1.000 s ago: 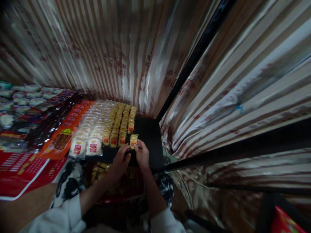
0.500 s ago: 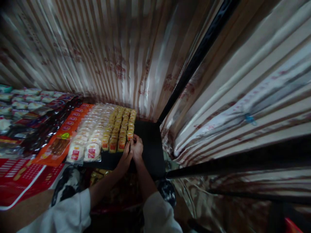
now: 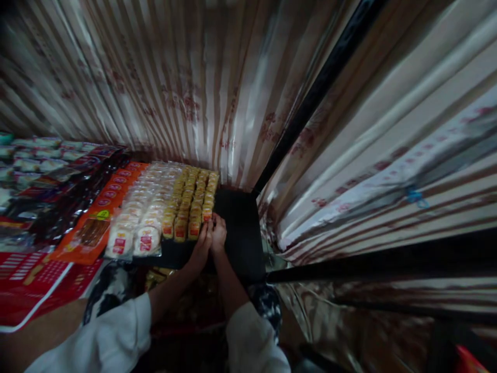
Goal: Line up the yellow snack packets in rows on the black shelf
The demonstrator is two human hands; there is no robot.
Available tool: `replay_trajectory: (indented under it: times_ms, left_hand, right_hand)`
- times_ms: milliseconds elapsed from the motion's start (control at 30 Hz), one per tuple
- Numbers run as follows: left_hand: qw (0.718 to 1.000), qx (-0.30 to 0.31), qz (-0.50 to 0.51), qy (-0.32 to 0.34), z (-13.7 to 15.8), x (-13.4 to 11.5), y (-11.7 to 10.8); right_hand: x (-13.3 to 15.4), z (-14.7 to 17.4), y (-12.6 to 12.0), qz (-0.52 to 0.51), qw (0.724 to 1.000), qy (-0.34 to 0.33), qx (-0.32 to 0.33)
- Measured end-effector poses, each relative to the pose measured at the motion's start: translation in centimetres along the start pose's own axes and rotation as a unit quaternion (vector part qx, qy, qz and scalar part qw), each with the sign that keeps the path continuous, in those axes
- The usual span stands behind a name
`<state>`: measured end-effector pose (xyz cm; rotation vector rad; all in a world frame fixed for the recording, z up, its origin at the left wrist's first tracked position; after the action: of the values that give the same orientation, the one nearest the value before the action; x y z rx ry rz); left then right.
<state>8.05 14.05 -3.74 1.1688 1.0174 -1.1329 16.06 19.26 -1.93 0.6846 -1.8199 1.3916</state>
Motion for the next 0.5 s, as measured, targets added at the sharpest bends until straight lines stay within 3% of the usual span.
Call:
replay_trajectory:
  times_ms: [200,333,500]
  left_hand:
    - [0.999,0.008,-0.03,-0.025,0.7,-2.4,0.6]
    - [0.999,-0.002,-0.035,-0.026,2.2,-2.9,-0.1]
    - [0.995,-0.021,-0.086,0.038,5.9,-3.2,-2.2]
  right_hand:
    - [0.2,0.2,-0.5,0.016,0.999,0.0,-0.03]
    - [0.3,1.4,-0.9,0.002,0.999,0.014,-0.046]
    - [0.9,4.8,-1.9,-0.042,0.997,0.004,-0.059]
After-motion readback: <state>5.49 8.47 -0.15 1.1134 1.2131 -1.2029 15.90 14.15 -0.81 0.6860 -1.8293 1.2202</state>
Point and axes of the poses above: each hand's wrist, its own z-axis away from the middle knuckle, its own y-axis out of the palm, x = y × z, the point moved 6 cm from there along -z, towards the middle knuckle, and after that the axes turned 7 degrees about z, right-handed, at the moved point
